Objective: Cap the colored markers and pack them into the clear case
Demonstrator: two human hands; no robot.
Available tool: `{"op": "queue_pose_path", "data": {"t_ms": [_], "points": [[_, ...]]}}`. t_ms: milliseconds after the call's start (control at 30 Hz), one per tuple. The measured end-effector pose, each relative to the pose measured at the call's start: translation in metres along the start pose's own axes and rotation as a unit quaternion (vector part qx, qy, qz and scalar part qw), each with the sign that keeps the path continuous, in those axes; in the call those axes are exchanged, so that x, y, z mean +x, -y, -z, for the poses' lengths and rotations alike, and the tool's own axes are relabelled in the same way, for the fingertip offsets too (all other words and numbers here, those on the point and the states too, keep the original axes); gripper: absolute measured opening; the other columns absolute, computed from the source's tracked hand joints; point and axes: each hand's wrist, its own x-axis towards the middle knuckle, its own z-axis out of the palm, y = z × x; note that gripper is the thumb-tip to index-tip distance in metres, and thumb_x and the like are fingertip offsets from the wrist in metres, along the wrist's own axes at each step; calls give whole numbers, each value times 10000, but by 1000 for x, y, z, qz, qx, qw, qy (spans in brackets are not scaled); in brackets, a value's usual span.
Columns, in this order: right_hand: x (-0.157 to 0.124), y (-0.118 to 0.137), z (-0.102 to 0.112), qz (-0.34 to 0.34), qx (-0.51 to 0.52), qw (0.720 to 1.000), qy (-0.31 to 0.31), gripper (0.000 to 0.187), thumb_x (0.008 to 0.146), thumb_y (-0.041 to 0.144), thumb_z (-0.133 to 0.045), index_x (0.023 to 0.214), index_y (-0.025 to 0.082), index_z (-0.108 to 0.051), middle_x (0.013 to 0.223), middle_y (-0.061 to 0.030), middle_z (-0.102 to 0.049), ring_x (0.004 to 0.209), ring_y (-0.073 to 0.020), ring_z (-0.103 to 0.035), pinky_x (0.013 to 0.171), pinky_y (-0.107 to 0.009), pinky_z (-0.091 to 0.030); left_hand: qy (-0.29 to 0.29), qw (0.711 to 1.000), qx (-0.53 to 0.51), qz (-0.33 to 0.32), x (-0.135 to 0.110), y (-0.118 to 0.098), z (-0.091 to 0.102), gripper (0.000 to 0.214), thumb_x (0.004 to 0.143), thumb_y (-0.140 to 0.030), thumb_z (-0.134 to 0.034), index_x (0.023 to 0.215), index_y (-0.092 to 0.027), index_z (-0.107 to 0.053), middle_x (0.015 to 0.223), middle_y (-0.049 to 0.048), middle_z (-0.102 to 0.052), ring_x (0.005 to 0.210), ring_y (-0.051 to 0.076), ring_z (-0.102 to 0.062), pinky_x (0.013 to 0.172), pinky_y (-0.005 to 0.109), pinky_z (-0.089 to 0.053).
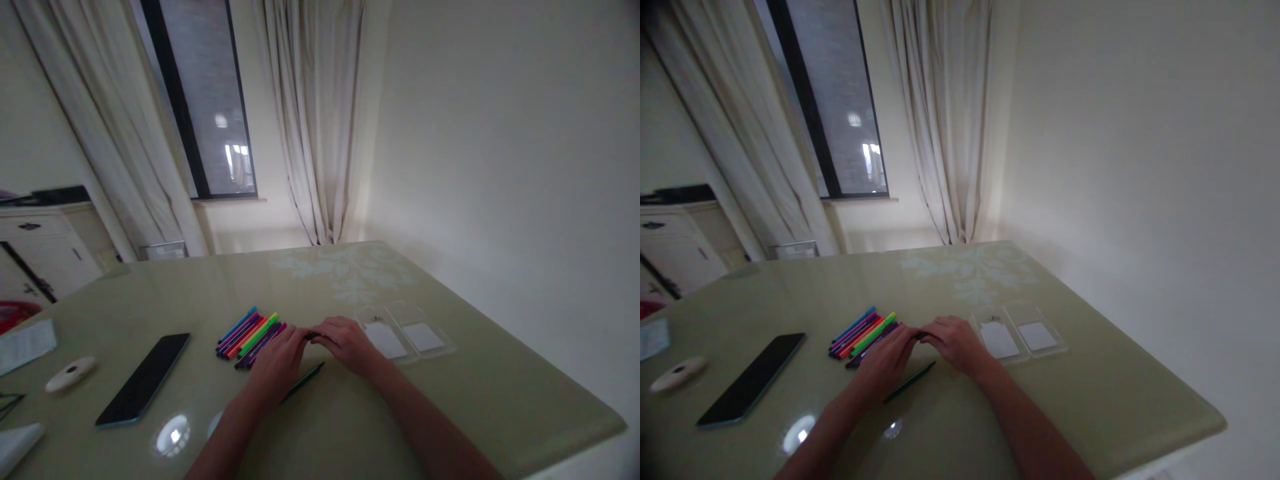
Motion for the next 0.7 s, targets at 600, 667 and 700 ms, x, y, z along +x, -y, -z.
{"op": "queue_pose_path", "data": {"t_ms": [600,667,700], "points": [[0,4,-1,-26,73,997,0,275,1040,347,-527,1149,225,-748,953,-55,-755,884,-168,-688,820,-259,-509,33,998,6,60,0,-4,11,330,1055,-473,-363,1155,-297,-623,1090,22,-744,982,196,-699,815,291,-494],[1,4,1,-43,84,995,-14,271,1033,342,-536,1169,230,-743,969,-57,-755,907,-174,-688,841,-272,-520,18,997,-6,74,0,-2,5,338,1047,-475,-369,1184,-253,-583,1133,60,-717,1051,224,-678,881,333,-506],[2,3,2,-54,87,994,-30,267,1028,334,-543,1176,230,-739,981,-60,-752,921,-176,-686,853,-279,-523,9,997,-13,78,-1,-1,2,345,1047,-462,-360,1201,-228,-562,1150,81,-700,1083,234,-663,921,358,-506]]}}
